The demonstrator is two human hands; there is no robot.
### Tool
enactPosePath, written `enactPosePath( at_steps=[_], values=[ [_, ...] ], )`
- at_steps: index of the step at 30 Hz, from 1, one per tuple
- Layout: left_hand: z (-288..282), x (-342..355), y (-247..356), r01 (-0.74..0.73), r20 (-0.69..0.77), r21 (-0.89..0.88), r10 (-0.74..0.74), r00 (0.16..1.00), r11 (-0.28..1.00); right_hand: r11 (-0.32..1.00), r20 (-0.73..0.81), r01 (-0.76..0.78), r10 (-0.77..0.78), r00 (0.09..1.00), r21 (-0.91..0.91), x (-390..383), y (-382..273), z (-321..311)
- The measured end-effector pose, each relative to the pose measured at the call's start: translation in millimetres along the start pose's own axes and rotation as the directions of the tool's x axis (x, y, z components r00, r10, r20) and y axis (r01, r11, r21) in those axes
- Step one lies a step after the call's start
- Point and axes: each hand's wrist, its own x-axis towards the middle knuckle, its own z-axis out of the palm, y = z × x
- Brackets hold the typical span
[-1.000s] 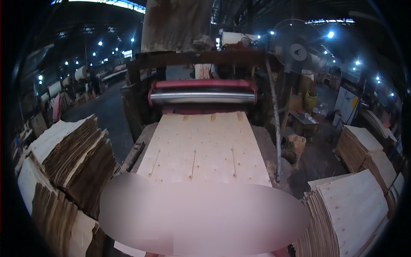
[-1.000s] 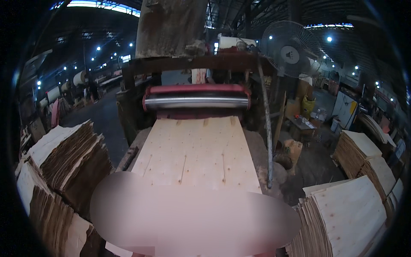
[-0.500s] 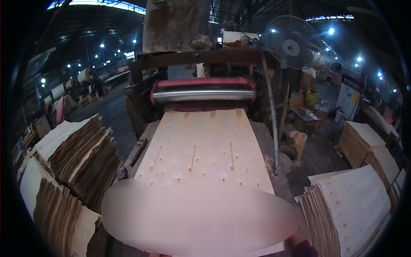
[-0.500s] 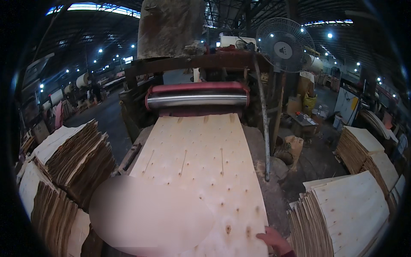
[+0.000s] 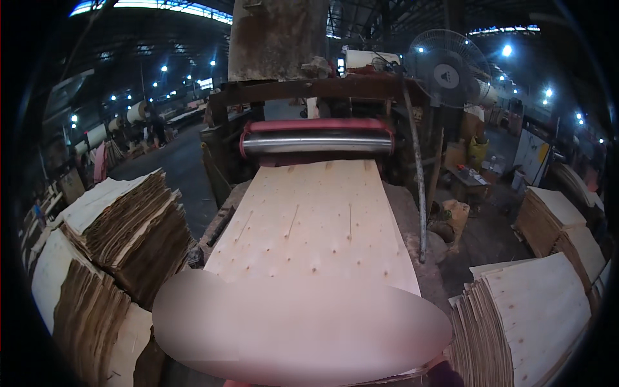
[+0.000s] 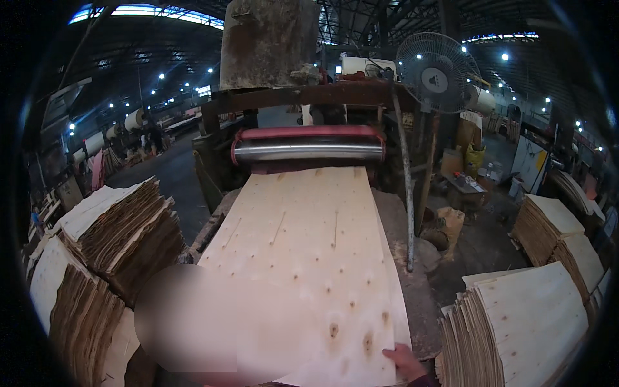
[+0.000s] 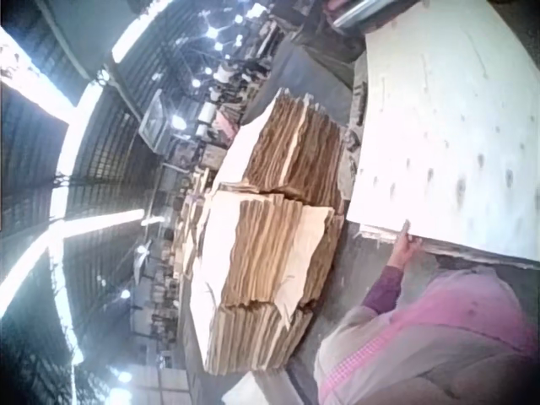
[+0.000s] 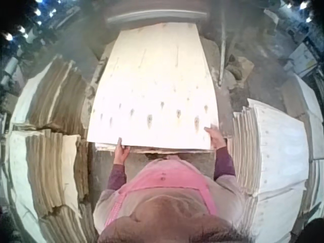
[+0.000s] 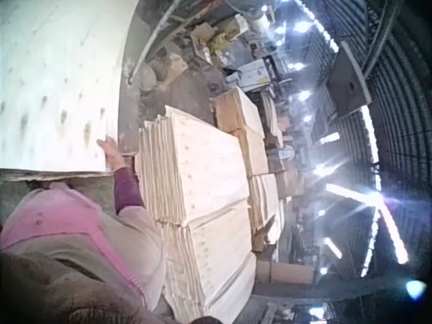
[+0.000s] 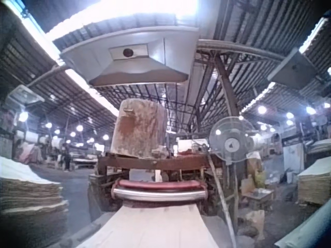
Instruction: The person feeds sheets of wood veneer through a rolling industrial machinery station, aligns them, and stacks them onto a larger bundle.
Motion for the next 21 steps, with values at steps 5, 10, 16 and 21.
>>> enactPosePath(
  at_steps=[5, 10, 16, 21],
  values=[
    [9.2, 13.9, -17.5, 0.021, -0.118, 0.334, 0.019, 0.993, 0.942, 0.999, -0.187, 0.047, -0.051, 0.981, -0.024, 29.5, 55.4, -4.9],
    [6.0, 17.1, -19.6, 0.036, -0.132, 0.378, 0.016, 0.991, 0.925, 0.957, -0.256, 0.016, -0.094, 0.962, -0.29, 9.0, 17.4, 18.4],
    [-16.4, 28.9, -22.9, 0.085, -0.105, 0.418, -0.045, 0.994, 0.904, 0.967, -0.282, 0.06, -0.131, 0.95, -0.249, 18.2, 38.4, 8.6],
    [-21.3, 24.1, -27.3, 0.057, -0.09, 0.373, -0.024, 0.996, 0.926, 0.978, -0.295, 0.07, -0.128, 0.947, -0.199, 8.2, 45.7, 11.2]
  ],
)
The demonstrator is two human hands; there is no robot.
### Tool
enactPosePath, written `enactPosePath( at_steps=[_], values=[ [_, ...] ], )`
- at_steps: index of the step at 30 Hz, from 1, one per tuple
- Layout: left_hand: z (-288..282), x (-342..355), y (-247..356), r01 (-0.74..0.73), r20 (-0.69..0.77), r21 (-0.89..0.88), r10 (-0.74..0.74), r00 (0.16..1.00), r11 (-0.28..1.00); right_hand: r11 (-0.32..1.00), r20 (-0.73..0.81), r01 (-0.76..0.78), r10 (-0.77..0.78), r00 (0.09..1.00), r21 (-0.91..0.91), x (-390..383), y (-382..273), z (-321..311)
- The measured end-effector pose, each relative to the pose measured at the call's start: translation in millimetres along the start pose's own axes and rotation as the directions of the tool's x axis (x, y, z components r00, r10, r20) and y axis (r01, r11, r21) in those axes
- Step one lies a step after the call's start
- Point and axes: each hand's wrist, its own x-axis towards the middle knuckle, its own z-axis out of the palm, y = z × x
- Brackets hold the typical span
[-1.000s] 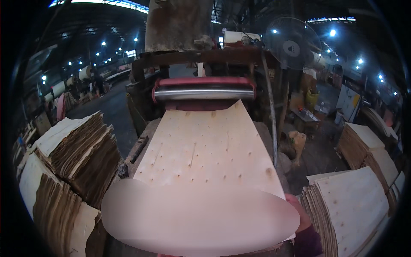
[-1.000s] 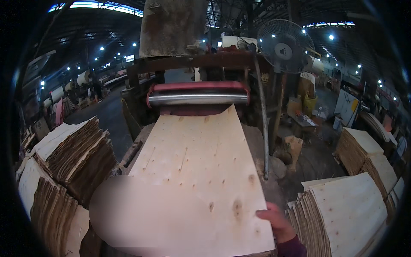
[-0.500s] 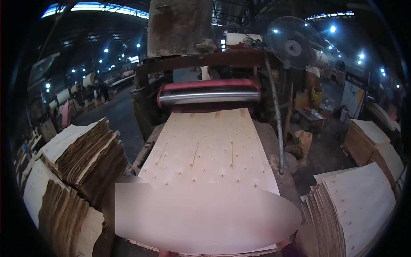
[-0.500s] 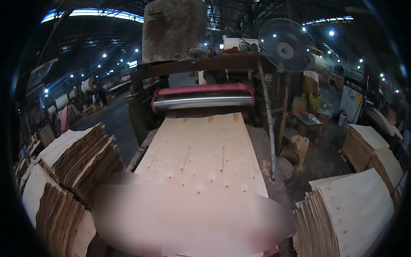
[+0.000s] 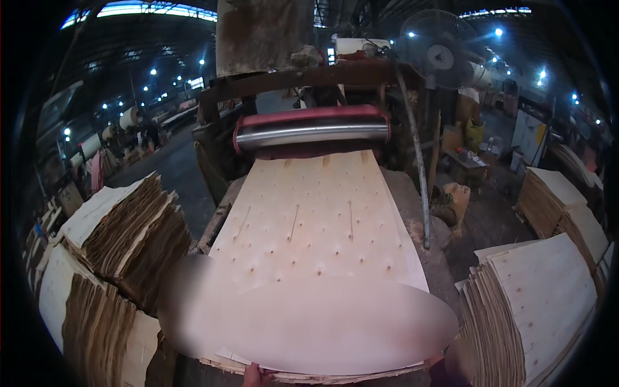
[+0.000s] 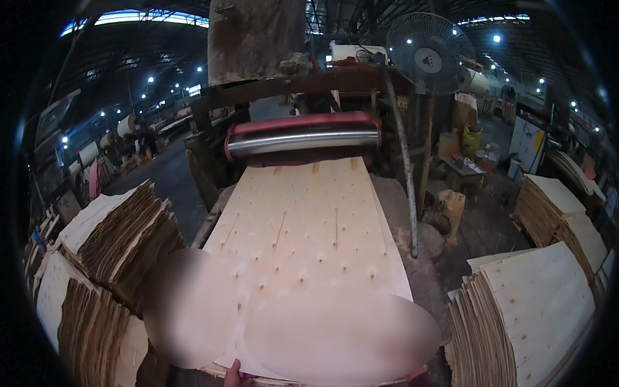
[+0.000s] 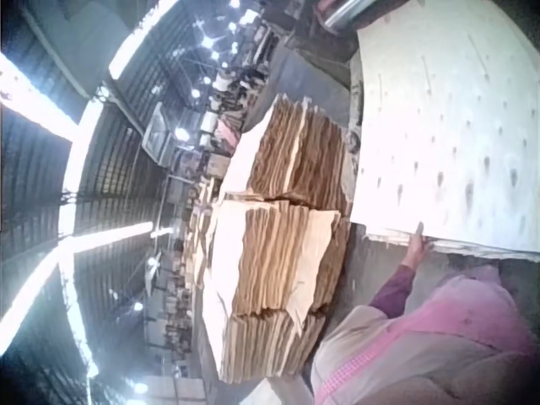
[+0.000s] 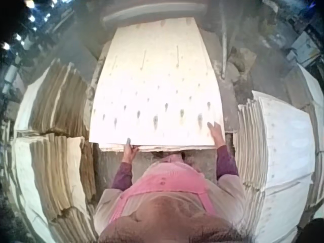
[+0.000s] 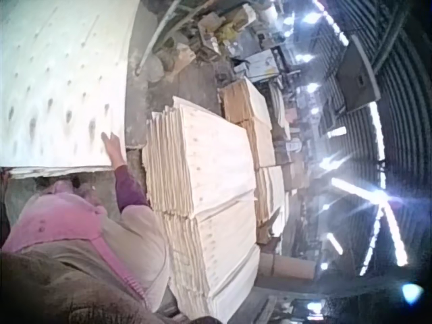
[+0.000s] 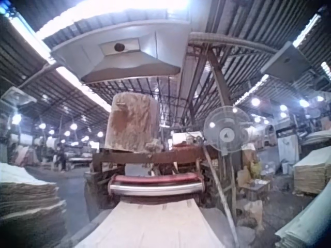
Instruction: The person feeds sheets of wood veneer through a rolling industrial machinery station, aligns them, and stacks them onto a larger bundle.
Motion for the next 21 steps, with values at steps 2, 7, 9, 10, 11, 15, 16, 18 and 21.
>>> enactPosePath(
  at_steps=[2, 7, 9, 10, 11, 15, 16, 18, 21],
  values=[
    [-1.3, -6.8, 2.2, 0.028, -0.01, -0.001, -0.028, 1.0, 1.0, 1.0, -0.007, -0.024, 0.024, 1.0, 0.011, -4.1, 5.4, -1.1],
    [-34.6, 31.7, -25.6, 0.014, 0.143, -0.172, 0.01, 0.99, 0.985, 0.973, -0.006, 0.121, -0.124, 0.992, -0.197, 10.2, 15.9, -4.9],
    [-24.4, 37.1, -18.4, 0.032, 0.091, -0.143, -0.019, 0.996, 0.989, 0.926, -0.016, 0.132, -0.147, 0.989, -0.353, 11.8, -7.5, 1.2],
    [-20.5, 36.8, -10.9, 0.053, 0.072, -0.116, -0.045, 0.996, 0.992, 0.976, -0.031, 0.052, -0.06, 0.998, -0.211, 14.4, -12.3, 4.0],
    [-5.6, 34.2, -3.5, 0.021, 0.054, -0.122, -0.015, 0.998, 0.992, 0.921, -0.053, -0.023, 0.002, 0.999, -0.39, 14.9, -22.7, -1.2],
    [8.3, 30.0, 6.0, 0.02, 0.002, -0.083, -0.02, 1.0, 0.996, 0.997, -0.023, -0.03, 0.028, 0.999, -0.069, 20.5, -25.2, 14.5],
    [1.3, 33.1, 3.0, 0.004, 0.002, -0.101, -0.004, 1.0, 0.995, 0.999, -0.011, -0.037, 0.037, 0.999, -0.025, 21.4, -24.1, 17.6],
    [-1.0, 29.3, 0.5, -0.018, 0.017, -0.128, 0.02, 1.0, 0.992, 0.999, -0.003, -0.048, 0.048, 0.999, 0.014, 20.0, -16.2, 15.1],
    [13.8, 15.0, 2.1, -0.008, -0.092, -0.151, -0.005, 0.996, 0.988, 0.997, 0.007, -0.071, 0.071, 0.997, 0.004, 18.5, -7.6, 8.2]
  ],
)
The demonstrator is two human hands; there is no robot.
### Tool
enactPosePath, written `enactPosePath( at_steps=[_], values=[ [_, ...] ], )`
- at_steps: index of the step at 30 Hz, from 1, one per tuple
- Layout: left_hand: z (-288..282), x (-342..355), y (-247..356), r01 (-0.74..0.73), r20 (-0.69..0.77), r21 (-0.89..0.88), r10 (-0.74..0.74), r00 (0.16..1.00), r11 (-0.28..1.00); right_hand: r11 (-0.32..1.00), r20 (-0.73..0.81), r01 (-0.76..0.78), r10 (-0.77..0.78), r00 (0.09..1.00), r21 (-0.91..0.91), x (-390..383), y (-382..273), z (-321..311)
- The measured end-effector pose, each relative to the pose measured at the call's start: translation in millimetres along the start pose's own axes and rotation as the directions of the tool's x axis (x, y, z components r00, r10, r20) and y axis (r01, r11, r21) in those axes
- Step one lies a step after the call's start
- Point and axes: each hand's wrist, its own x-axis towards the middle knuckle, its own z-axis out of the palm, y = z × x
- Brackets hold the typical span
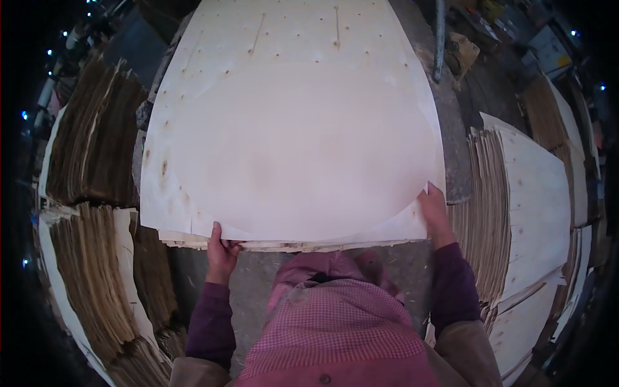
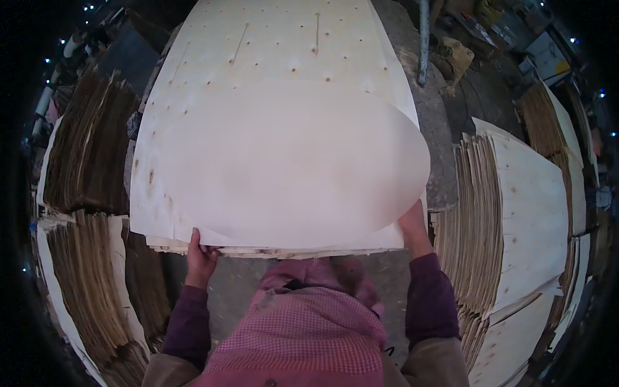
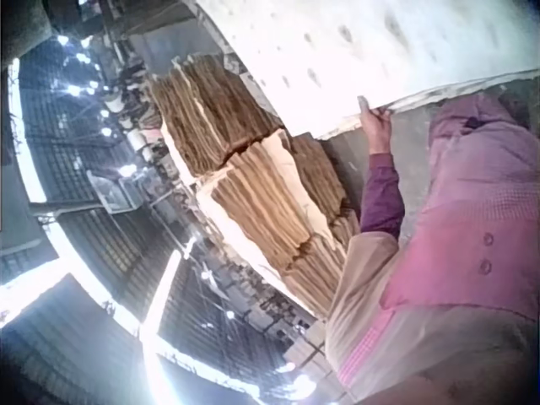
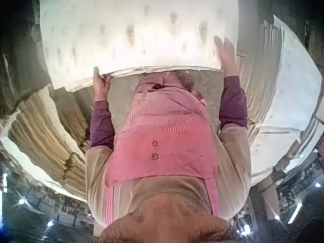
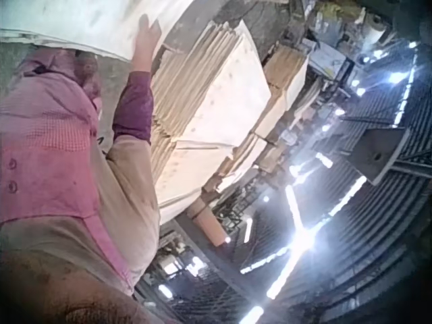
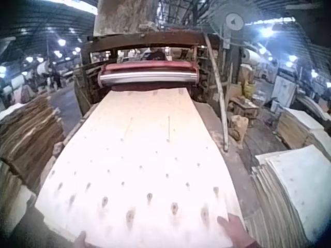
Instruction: The person feeds sheets of wood veneer through a rolling industrial machinery station, aligns them, and stacks them onto a larger bundle.
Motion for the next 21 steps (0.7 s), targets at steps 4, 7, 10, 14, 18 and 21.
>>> enactPosePath(
  at_steps=[4, 7, 10, 14, 18, 21],
  values=[
    [4.3, -12.8, 2.1, -0.001, -0.018, 0.051, 0.002, 1.0, 0.999, 1.0, 0.004, -0.015, 0.015, 1.0, -0.001, -6.5, -5.3, 2.9],
    [-1.0, -17.3, -1.3, -0.03, -0.006, -0.022, 0.03, 1.0, 0.999, 1.0, 0.0, -0.015, 0.015, 1.0, 0.012, -5.3, -3.6, -2.4],
    [3.1, -58.9, -0.1, 0.045, 0.397, 0.568, -0.322, 0.859, 0.822, 1.0, -0.027, -0.021, 0.02, 0.999, -0.012, -5.0, -5.6, -12.3],
    [81.9, -116.7, -23.0, -0.078, 0.475, 0.764, -0.477, 0.739, 0.64, 0.823, -0.257, 0.204, -0.385, 0.887, -0.531, -72.0, -38.2, -8.5],
    [91.2, -117.1, -35.4, -0.338, 0.656, 0.74, -0.512, 0.555, 0.582, 0.719, 0.077, 0.171, -0.162, 0.984, -0.673, -149.9, -8.6, -17.1],
    [93.0, -115.4, -37.0, -0.231, 0.647, 0.733, -0.55, 0.528, 0.64, 0.72, 0.334, 0.224, 0.013, 0.942, -0.657, -189.1, 4.4, -3.7]
  ],
)
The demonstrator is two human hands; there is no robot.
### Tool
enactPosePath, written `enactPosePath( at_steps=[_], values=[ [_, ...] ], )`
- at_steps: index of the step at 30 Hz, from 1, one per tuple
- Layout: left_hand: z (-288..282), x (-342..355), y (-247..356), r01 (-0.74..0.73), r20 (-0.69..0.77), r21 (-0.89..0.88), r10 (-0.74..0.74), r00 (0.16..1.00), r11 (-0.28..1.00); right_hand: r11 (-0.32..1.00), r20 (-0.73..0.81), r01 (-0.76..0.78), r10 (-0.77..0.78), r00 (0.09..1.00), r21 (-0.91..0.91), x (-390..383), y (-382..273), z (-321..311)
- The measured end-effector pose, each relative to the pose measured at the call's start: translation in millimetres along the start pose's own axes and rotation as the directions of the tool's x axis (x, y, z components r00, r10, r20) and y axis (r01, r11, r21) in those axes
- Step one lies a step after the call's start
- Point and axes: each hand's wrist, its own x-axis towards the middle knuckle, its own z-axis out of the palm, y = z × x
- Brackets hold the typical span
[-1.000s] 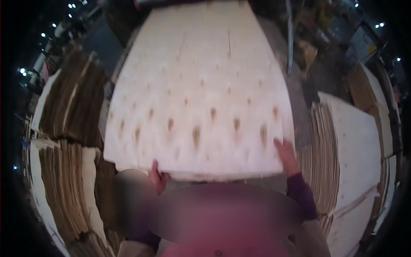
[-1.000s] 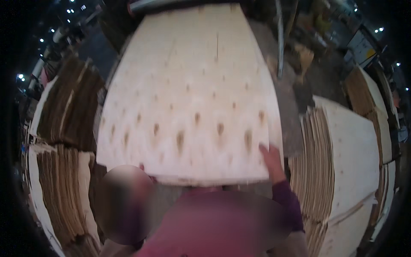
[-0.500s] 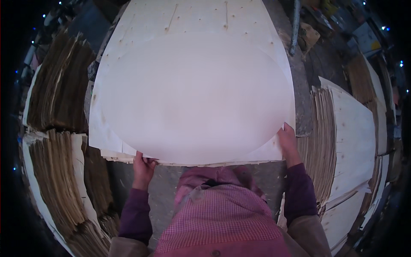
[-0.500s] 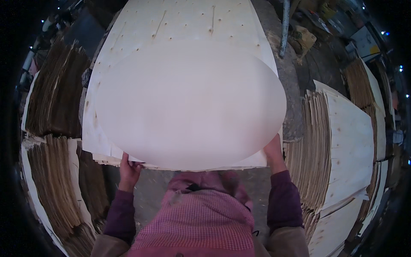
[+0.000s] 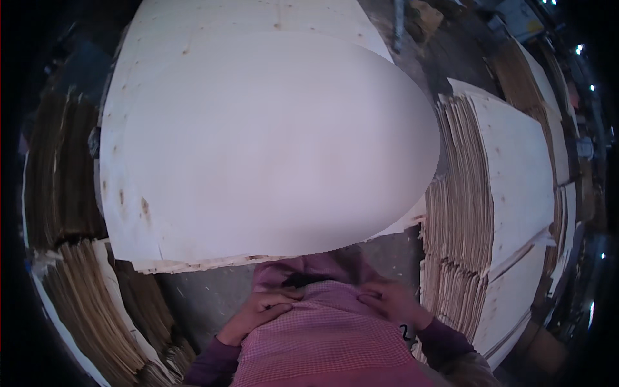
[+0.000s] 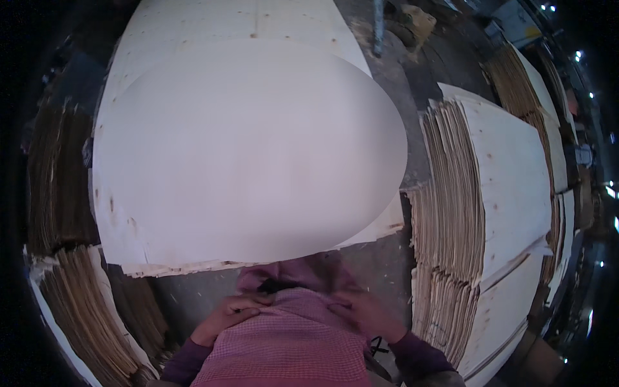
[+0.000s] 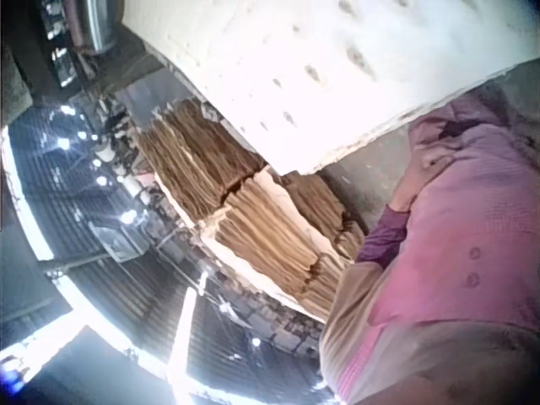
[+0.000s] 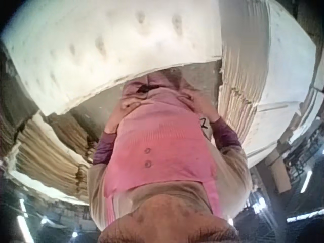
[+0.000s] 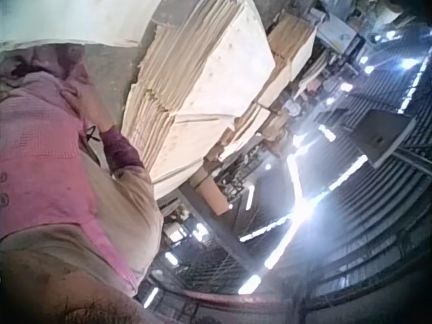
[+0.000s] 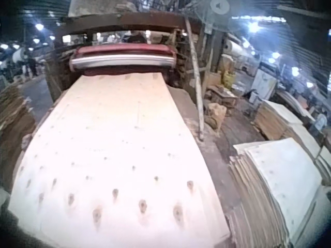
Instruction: The person feeds sheets of wood veneer through a rolling industrial machinery station, aligns them, and stacks them onto a larger bundle.
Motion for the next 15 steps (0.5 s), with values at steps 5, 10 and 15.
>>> enactPosePath(
  at_steps=[5, 10, 15],
  values=[
    [-9.2, 0.2, 7.3, 0.017, 0.007, 0.057, -0.018, 1.0, 0.998, 0.992, 0.196, 0.04, -0.063, 0.979, 0.121, -31.8, 2.9, -1.0],
    [-7.7, -3.7, 2.1, 0.048, 0.031, -0.185, -0.043, 0.999, 0.982, 0.507, 0.442, -0.638, 0.462, 0.769, 0.58, -38.6, 80.1, 21.1],
    [-1.7, 7.2, 6.4, 0.158, 0.067, -0.152, -0.149, 0.987, 0.976, 0.37, 0.563, -0.852, 0.64, 0.522, 0.37, -40.4, 124.0, 70.9]
  ],
)
